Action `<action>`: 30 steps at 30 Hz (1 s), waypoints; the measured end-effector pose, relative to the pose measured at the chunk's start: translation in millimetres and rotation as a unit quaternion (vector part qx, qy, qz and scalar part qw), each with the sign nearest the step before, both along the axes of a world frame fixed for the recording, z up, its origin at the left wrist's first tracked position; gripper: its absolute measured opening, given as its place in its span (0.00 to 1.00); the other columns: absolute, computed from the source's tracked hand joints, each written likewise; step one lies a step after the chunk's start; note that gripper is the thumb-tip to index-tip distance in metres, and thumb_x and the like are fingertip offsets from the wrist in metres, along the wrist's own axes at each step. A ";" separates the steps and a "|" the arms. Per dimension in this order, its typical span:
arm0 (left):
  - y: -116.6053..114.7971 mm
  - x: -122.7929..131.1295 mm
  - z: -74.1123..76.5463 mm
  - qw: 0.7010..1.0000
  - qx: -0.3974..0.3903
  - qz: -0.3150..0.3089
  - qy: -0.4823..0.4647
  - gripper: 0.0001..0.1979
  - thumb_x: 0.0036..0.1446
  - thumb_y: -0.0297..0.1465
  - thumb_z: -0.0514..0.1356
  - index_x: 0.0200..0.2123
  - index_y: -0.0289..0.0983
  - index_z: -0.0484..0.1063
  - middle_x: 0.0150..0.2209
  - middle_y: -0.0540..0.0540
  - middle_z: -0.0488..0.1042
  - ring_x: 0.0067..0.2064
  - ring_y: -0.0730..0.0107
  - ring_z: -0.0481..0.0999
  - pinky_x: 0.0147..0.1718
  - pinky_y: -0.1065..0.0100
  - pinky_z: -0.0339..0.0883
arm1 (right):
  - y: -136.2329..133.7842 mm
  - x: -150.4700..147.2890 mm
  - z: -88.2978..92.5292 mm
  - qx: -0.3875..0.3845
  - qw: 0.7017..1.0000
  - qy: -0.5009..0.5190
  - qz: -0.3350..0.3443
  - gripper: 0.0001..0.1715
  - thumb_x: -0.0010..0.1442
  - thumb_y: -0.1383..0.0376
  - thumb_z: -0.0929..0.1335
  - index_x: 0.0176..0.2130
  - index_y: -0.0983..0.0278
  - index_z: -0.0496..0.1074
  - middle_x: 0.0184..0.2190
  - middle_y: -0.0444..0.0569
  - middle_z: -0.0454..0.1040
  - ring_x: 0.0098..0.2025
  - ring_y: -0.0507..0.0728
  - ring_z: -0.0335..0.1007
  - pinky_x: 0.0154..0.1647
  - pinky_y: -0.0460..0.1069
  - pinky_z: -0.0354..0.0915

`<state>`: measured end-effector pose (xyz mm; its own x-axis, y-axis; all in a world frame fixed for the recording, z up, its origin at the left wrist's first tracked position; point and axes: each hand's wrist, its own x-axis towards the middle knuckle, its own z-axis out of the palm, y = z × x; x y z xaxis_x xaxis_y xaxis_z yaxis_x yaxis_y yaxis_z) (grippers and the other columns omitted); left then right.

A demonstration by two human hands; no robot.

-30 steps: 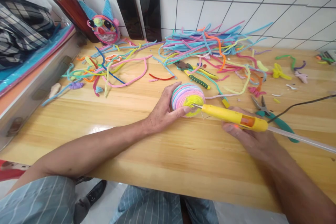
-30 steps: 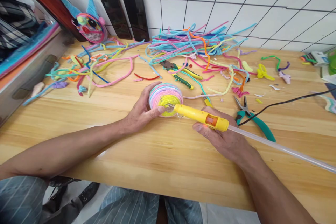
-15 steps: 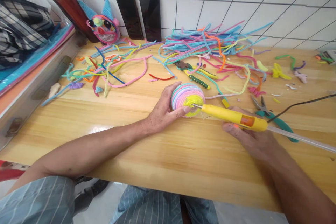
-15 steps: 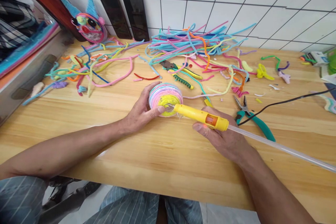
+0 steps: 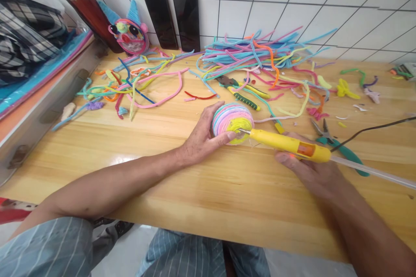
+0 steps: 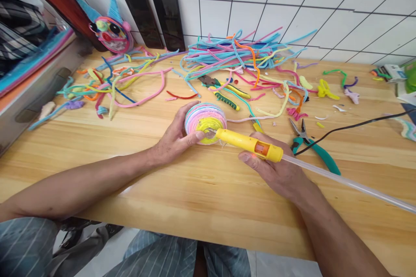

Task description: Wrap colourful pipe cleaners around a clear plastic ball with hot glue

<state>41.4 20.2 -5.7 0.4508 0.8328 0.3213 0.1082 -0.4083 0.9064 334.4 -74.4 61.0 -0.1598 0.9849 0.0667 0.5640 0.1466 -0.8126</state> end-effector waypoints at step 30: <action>0.7 1.9 -3.3 1.000 -0.013 -0.006 -0.016 0.44 0.66 0.51 0.71 0.77 0.46 0.57 0.76 0.34 0.64 0.77 0.41 0.65 0.78 0.35 0.60 | 0.8 -3.0 4.2 -0.008 1.000 -0.006 -0.009 0.24 0.70 0.43 0.72 0.32 0.56 0.75 0.26 0.42 0.71 0.27 0.55 0.67 0.28 0.51 0.65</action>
